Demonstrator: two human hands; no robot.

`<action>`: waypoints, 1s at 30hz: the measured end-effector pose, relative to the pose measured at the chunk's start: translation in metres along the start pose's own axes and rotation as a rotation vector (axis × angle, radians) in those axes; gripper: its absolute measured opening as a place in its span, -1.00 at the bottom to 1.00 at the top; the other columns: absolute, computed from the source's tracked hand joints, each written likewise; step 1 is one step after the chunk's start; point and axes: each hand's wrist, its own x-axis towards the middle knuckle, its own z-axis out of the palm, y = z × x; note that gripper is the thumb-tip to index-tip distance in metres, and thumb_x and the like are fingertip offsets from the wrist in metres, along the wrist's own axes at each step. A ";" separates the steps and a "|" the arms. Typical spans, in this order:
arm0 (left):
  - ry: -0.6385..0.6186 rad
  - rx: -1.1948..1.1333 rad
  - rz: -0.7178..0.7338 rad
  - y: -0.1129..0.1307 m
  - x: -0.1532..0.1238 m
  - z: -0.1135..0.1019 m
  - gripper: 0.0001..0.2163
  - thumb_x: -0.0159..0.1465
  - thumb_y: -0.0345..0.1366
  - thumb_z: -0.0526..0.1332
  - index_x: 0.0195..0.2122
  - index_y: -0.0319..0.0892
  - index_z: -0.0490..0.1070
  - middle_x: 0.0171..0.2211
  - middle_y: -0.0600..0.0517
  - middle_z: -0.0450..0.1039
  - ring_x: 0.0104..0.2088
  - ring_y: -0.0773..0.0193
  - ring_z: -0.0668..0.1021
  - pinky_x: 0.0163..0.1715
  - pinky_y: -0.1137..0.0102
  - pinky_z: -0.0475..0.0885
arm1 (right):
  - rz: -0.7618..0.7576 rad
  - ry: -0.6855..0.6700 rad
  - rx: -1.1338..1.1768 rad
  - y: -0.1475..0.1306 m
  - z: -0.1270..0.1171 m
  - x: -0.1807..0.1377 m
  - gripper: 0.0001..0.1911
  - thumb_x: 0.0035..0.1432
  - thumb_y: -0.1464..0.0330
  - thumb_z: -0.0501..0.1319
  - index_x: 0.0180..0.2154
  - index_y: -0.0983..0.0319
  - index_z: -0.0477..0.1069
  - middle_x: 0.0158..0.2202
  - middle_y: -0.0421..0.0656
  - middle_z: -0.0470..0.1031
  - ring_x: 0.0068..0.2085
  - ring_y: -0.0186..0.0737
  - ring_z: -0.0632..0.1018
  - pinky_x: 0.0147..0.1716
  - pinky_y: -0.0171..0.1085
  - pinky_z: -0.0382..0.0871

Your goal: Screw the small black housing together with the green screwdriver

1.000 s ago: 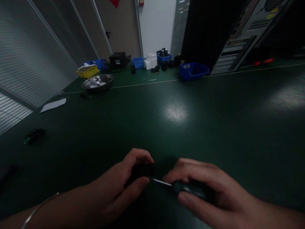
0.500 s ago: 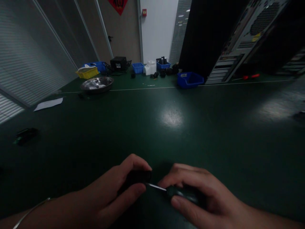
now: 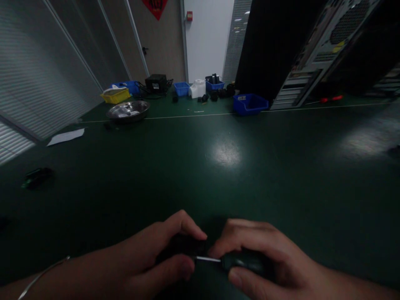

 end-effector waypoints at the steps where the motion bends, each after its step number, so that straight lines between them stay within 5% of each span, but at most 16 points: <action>1: 0.001 -0.026 0.002 0.000 0.000 0.001 -0.75 0.43 -0.08 0.05 0.07 0.02 0.24 -0.21 0.05 0.40 -0.28 0.23 0.45 -0.26 0.37 0.44 | 0.000 0.000 0.013 -0.001 0.000 0.000 -0.80 0.22 0.43 0.28 -0.13 0.10 0.58 -0.18 -0.11 0.64 -0.08 -0.09 0.62 -0.24 -0.32 0.52; 7: 0.048 -0.258 0.098 -0.006 0.004 0.006 -0.79 0.44 -0.13 0.07 0.05 -0.02 0.27 -0.21 0.03 0.48 -0.22 0.23 0.50 -0.18 0.36 0.43 | -0.027 0.018 0.066 0.001 0.001 0.006 -0.77 0.22 0.47 0.25 -0.11 0.10 0.56 -0.19 -0.14 0.63 -0.10 -0.14 0.62 -0.22 -0.32 0.51; 19: 0.235 -0.182 0.222 -0.016 0.012 0.008 -0.79 0.46 -0.27 0.04 -0.02 0.04 0.44 -0.38 0.13 0.40 -0.40 0.34 0.48 -0.36 0.51 0.38 | -0.021 0.075 0.016 0.007 0.004 0.005 -0.79 0.21 0.44 0.27 -0.13 0.08 0.55 -0.18 -0.14 0.64 -0.12 -0.12 0.63 -0.28 -0.33 0.52; 30: 0.264 -0.316 0.241 -0.015 0.020 0.003 -0.80 0.36 -0.40 0.20 -0.08 0.00 0.54 -0.12 0.03 0.50 -0.16 0.22 0.56 -0.16 0.41 0.45 | -0.027 0.125 -0.014 0.012 0.008 0.006 -0.78 0.18 0.45 0.27 -0.15 0.07 0.56 -0.19 -0.15 0.64 -0.16 -0.14 0.65 -0.37 -0.36 0.50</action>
